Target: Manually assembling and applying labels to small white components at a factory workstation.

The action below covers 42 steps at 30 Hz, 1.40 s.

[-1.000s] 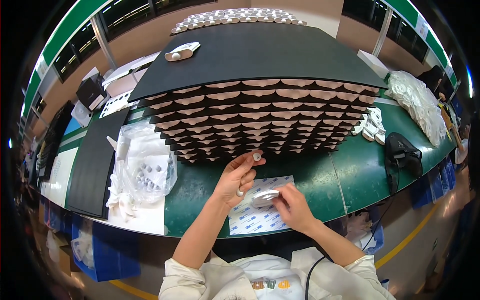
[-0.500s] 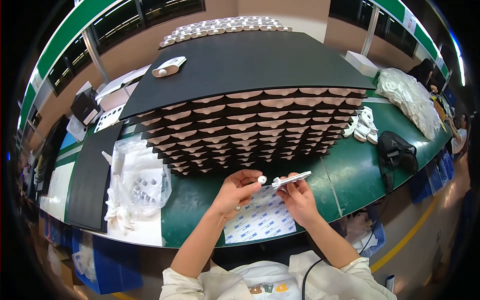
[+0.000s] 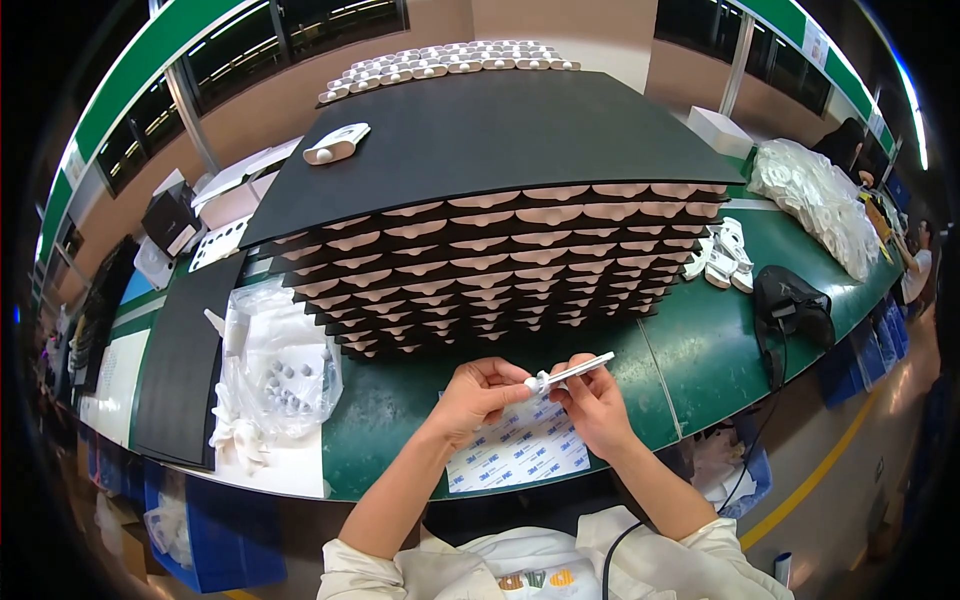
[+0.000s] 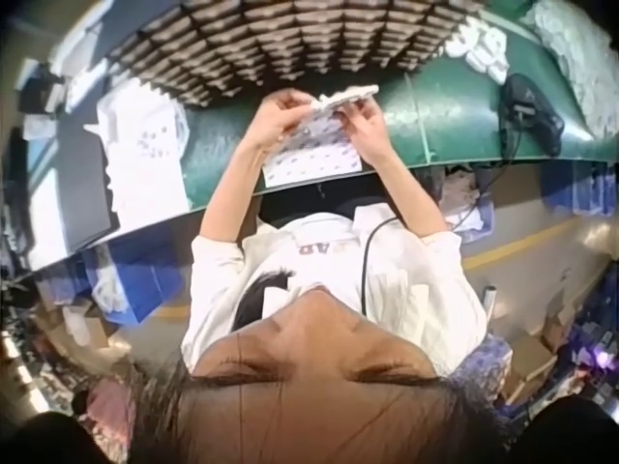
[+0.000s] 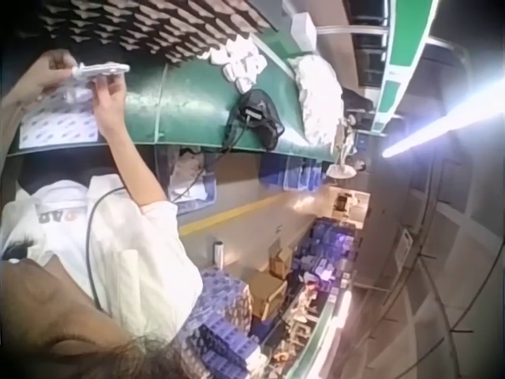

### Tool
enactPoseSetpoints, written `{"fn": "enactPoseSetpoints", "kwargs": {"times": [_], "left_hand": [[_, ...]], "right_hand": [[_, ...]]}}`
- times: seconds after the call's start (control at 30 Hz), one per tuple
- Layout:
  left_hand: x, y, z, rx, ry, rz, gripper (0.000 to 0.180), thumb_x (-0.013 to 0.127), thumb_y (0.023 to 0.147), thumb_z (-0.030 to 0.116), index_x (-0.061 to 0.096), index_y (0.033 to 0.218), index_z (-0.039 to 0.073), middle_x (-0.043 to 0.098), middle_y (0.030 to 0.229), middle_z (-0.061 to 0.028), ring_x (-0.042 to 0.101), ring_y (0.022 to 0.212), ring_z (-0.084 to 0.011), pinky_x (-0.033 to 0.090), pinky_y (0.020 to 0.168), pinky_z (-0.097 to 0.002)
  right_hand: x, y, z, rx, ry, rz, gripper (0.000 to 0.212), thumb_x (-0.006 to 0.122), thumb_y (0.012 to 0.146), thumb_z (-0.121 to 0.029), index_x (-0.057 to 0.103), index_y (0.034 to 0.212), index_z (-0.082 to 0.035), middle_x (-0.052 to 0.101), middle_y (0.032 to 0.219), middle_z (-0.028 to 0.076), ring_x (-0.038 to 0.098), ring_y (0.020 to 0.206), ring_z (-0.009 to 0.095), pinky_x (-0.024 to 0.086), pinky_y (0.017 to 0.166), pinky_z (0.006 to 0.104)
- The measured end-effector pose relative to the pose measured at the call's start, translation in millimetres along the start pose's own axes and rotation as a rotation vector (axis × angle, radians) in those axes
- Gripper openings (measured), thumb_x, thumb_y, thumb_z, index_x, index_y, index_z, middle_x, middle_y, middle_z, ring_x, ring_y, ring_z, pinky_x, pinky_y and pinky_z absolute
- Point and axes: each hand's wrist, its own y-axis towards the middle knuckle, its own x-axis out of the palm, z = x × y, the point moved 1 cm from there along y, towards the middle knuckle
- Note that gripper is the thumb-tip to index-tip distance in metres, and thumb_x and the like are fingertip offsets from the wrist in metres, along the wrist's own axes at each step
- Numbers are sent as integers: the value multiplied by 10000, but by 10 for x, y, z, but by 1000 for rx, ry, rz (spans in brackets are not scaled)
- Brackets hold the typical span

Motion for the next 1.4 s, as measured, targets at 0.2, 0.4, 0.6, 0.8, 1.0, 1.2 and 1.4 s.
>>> {"fn": "enactPoseSetpoints", "kwargs": {"times": [0.2,0.4,0.6,0.8,1.0,1.2,1.4], "left_hand": [[-51,-26,19,167,275,-223,240,727,560,9,566,725,75,557,712,33,468,610,-32,361,554,-190],[-89,-34,71,22,-123,-223,137,633,730,68,508,783,87,474,663,40,355,546,-28,277,439,-167],[-346,143,-89,-184,-1032,-134,104,516,887,64,447,907,-13,468,879,-114,374,598,-96,360,438,-178],[-402,109,-56,-178,-1146,138,181,469,832,-74,438,1002,-19,489,944,-172,519,769,-243,503,710,-300],[-473,146,-78,-218,-1131,-104,237,465,818,-86,433,1036,2,500,1048,-184,502,739,-202,432,451,-200],[-365,106,-15,-188,-762,9,345,589,828,402,548,882,63,504,696,-14,330,470,-61,235,332,-158],[-225,84,-1,-120,-722,-53,331,567,847,405,545,905,80,448,697,15,325,501,-52,234,364,-158]], "right_hand": [[35,-25,-185,-41,-349,-254,51,508,890,-61,466,919,-60,556,865,74,534,797,136,428,737,256],[812,364,-1156,-617,-963,-544,155,614,725,73,613,852,-16,610,847,89,533,804,161,440,710,281],[1781,1308,-1762,-634,-1078,-235,283,616,808,-91,533,1045,40,618,857,79,561,693,96,453,621,208],[2154,2409,-1537,-68,-1178,-132,339,683,768,-188,595,975,65,628,782,117,605,674,158,515,633,240],[2166,2454,-1595,-66,-1181,-68,398,708,756,-259,595,929,82,612,940,152,603,588,170,544,617,248],[1456,2159,-2671,-366,-1330,-49,360,621,823,-291,609,1037,-2,622,944,81,598,797,133,506,681,258],[-597,1753,-3352,-949,-1582,555,172,562,830,-163,646,880,-22,637,737,80,568,631,142,461,600,278]]}}
